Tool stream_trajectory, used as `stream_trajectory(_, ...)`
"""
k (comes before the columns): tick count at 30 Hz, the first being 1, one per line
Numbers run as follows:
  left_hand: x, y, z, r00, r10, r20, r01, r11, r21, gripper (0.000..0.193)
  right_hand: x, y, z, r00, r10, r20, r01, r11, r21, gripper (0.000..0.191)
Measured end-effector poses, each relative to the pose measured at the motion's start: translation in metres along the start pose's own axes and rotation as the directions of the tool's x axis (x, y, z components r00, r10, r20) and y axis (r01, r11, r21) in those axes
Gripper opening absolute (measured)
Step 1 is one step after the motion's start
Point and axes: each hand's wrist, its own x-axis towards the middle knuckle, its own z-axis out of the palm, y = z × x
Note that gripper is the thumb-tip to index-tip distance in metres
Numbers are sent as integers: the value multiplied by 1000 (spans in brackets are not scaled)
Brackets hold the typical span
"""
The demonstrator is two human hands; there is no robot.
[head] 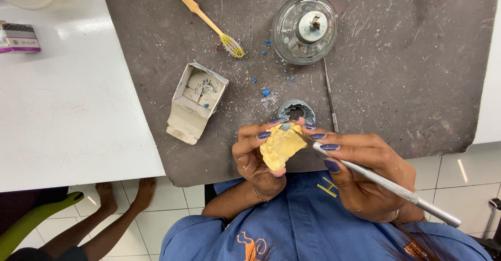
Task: The person holds a yellow dental impression with a blue wax pattern in one hand and a metal wax carving instrument in the other. They repeatedly dip the instrument tip into a heated wax pot on the bench and apply and shape wax onto the teeth area of the denture pattern, turning the model to reach different sides.
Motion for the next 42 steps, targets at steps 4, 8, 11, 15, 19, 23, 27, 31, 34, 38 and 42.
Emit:
stream_trajectory(4,-4,-2,-2,999,22,-28,-20,997,76,61,0,-2,1,1000,23,6,-22,999,-30,24)
stream_trajectory(8,-6,-5,0,997,40,-72,-35,997,70,61,2,-1,0,1000,13,2,-13,1000,7,27)
stream_trajectory(11,-6,0,-3,999,24,-27,-20,986,163,63,3,-2,0,999,24,30,-24,1000,10,27)
stream_trajectory(15,-3,1,-2,1000,9,5,-10,994,107,61,6,-2,4,1000,7,-3,-7,1000,-26,27)
stream_trajectory(19,0,0,3,999,13,34,-15,998,64,59,7,-3,3,1000,-3,11,4,992,-125,26)
stream_trajectory(23,1,0,4,999,18,46,-20,999,49,58,7,-3,2,1000,10,11,-8,985,-174,26)
stream_trajectory(27,1,1,4,999,13,37,-15,998,67,59,7,-2,2,1000,11,26,-6,982,-188,25)
stream_trajectory(31,2,1,3,999,18,48,-21,997,69,59,6,-1,1,999,15,48,-7,987,-159,25)
stream_trajectory(34,1,2,2,998,16,55,-21,996,85,58,6,-1,1,998,14,57,-4,986,-168,26)
stream_trajectory(38,0,2,2,998,26,54,-34,988,151,59,6,0,2,999,-18,48,26,986,-164,27)
stream_trajectory(42,-1,3,2,998,32,48,-39,987,155,59,6,-2,1,999,-22,48,30,987,-158,27)
